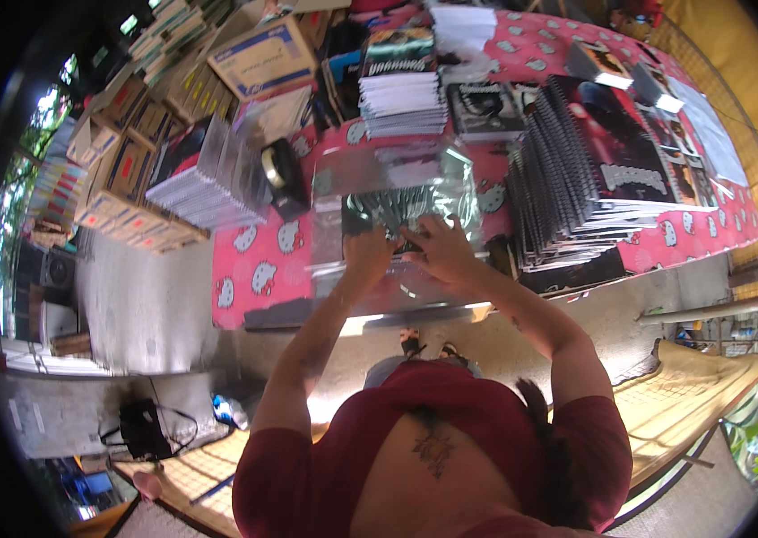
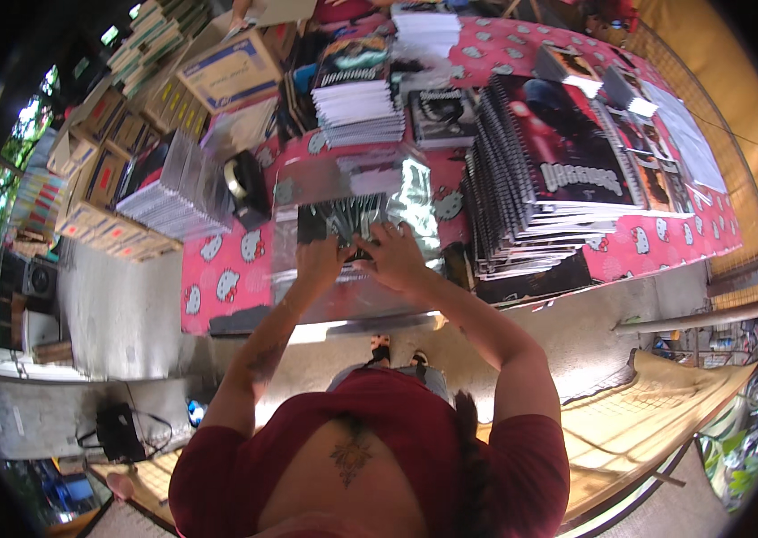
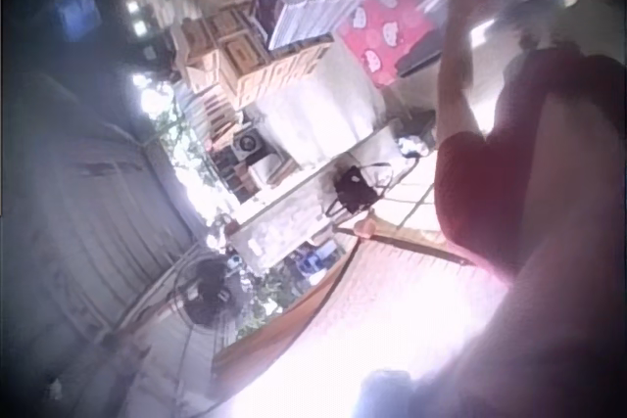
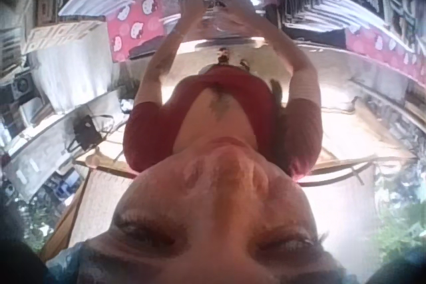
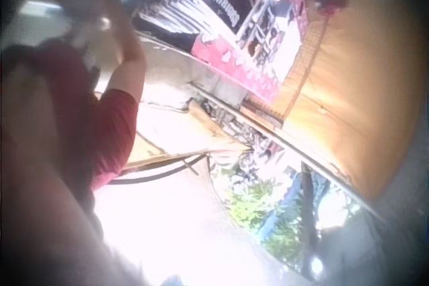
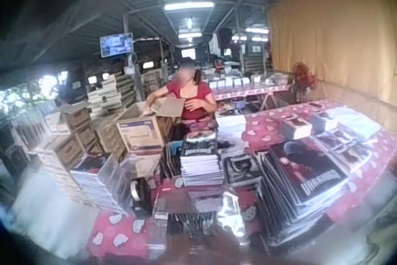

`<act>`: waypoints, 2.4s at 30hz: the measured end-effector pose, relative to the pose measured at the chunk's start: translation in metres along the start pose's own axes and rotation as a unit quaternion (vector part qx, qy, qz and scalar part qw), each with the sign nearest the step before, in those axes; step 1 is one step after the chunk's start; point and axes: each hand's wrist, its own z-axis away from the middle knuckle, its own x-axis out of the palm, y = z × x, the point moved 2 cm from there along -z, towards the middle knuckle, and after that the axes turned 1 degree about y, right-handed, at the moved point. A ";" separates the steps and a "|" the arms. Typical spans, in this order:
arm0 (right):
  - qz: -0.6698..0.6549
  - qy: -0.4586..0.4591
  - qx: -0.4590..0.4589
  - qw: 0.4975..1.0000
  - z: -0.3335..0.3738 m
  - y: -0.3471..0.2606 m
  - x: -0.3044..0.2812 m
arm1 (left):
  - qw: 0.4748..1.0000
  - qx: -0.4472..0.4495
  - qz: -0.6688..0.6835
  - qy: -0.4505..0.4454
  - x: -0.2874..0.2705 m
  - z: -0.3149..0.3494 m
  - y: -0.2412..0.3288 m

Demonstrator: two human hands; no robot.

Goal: The person picks up stacks of books and places them into plastic bags one at a time, sealing each bag with tape from a dispenser.

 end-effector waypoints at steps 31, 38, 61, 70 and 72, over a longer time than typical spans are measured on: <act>-0.086 0.057 -0.164 0.981 -0.140 -0.064 -0.177 | 0.703 -0.236 0.617 0.265 0.002 -0.064 -0.260; -0.092 -0.047 -0.086 0.991 -0.164 -0.089 -0.156 | 0.915 -0.262 0.143 0.270 0.001 -0.037 -0.258; -0.055 0.067 -0.143 0.986 -0.153 -0.070 -0.193 | 0.827 0.325 0.453 0.075 -0.195 -0.053 -0.111; -0.207 -0.059 -0.057 0.975 -0.096 -0.010 -0.102 | 0.878 0.368 0.267 0.150 -0.158 -0.076 -0.041; -0.153 -0.045 -0.081 0.984 -0.089 -0.006 -0.086 | 0.883 0.372 0.239 0.159 -0.147 -0.079 -0.035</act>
